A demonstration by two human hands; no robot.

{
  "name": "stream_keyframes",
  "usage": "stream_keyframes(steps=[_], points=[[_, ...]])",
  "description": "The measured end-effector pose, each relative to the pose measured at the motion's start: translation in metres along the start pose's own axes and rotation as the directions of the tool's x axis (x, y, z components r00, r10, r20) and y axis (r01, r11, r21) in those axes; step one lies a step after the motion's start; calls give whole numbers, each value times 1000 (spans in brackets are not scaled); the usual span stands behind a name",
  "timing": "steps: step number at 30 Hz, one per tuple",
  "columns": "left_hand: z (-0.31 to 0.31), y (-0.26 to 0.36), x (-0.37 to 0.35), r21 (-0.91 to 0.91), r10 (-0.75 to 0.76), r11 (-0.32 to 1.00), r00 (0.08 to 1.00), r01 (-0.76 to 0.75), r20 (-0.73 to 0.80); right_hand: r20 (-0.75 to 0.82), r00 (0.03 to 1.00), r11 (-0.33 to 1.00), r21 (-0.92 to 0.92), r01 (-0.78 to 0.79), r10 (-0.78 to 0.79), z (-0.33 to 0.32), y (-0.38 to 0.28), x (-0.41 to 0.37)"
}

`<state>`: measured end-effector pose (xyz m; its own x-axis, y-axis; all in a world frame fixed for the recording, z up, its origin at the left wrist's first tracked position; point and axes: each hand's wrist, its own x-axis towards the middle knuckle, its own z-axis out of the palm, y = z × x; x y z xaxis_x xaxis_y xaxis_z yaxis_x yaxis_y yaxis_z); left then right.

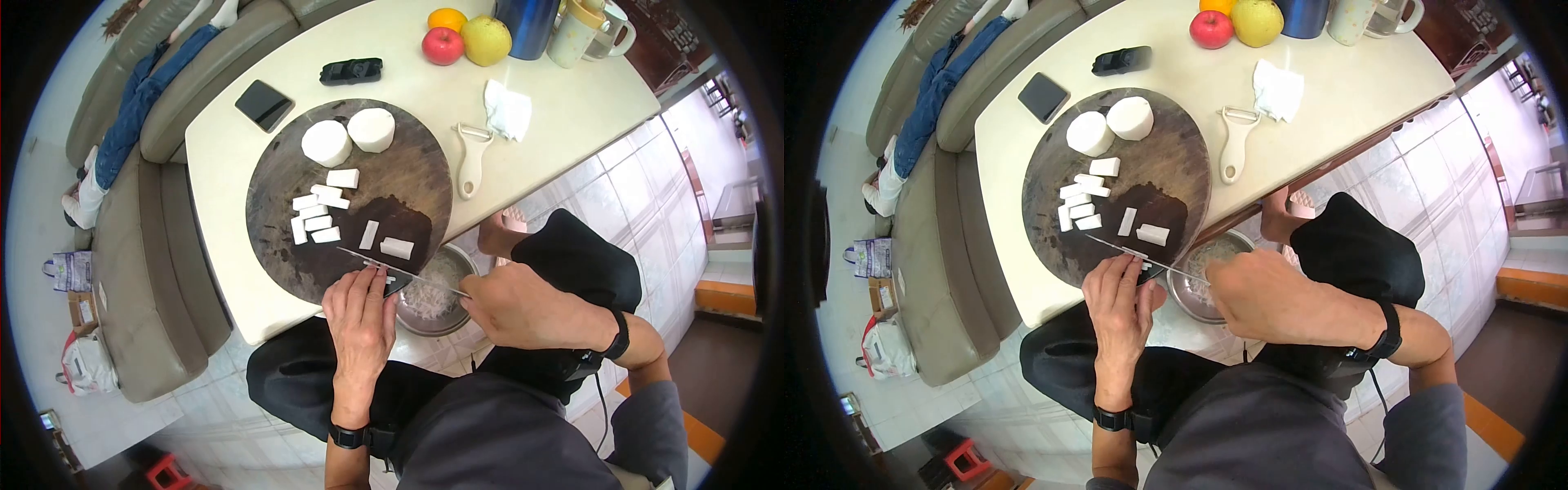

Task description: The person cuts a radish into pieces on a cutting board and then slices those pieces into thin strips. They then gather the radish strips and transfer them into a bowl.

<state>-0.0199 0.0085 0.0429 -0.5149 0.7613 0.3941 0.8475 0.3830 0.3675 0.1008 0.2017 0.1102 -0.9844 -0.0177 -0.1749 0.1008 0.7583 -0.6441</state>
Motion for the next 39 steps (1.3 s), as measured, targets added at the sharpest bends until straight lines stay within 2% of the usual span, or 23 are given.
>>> stream_keyframes(steps=[8, 13, 20, 22, 26, 28, 31, 34, 39], points=[[1, -2, -1, -15, 10, 1000, 1000, -10, -5, -17, 1000, 999, -29, -12, 12, 2, -2, -3], [2, -3, -2, 11, 10, 1000, 1000, -11, 11, 61, 997, 986, -162, -36, 46, -3, -19, 0], [2, -5, -2, -14, 22, 1000, 1000, -22, -20, 101, 994, 973, -229, -22, 47, -6, -21, 7], [2, -7, -3, -18, 13, 1000, 1000, -13, 12, 97, 995, 967, -256, 1, 24, 0, -20, 12], [3, -5, -7, -8, -8, 1000, 999, 8, 35, 26, 998, 967, -249, 58, -53, 10, -28, 28], [7, -6, -9, 3, 23, 1000, 998, -23, -58, -25, 999, 967, -254, 26, -33, 13, -26, 34], [2, -3, -11, -27, 19, 999, 990, -23, -143, -6, 1000, 974, -226, 4, -5, 10, -15, 30], [3, -8, -14, -16, 42, 999, 993, -44, -112, 18, 999, 975, -218, -32, 37, 6, -15, 23], [3, -7, -12, -1, 34, 999, 995, -34, -97, 10, 1000, 980, -200, 3, -1, 4, -12, 13]])
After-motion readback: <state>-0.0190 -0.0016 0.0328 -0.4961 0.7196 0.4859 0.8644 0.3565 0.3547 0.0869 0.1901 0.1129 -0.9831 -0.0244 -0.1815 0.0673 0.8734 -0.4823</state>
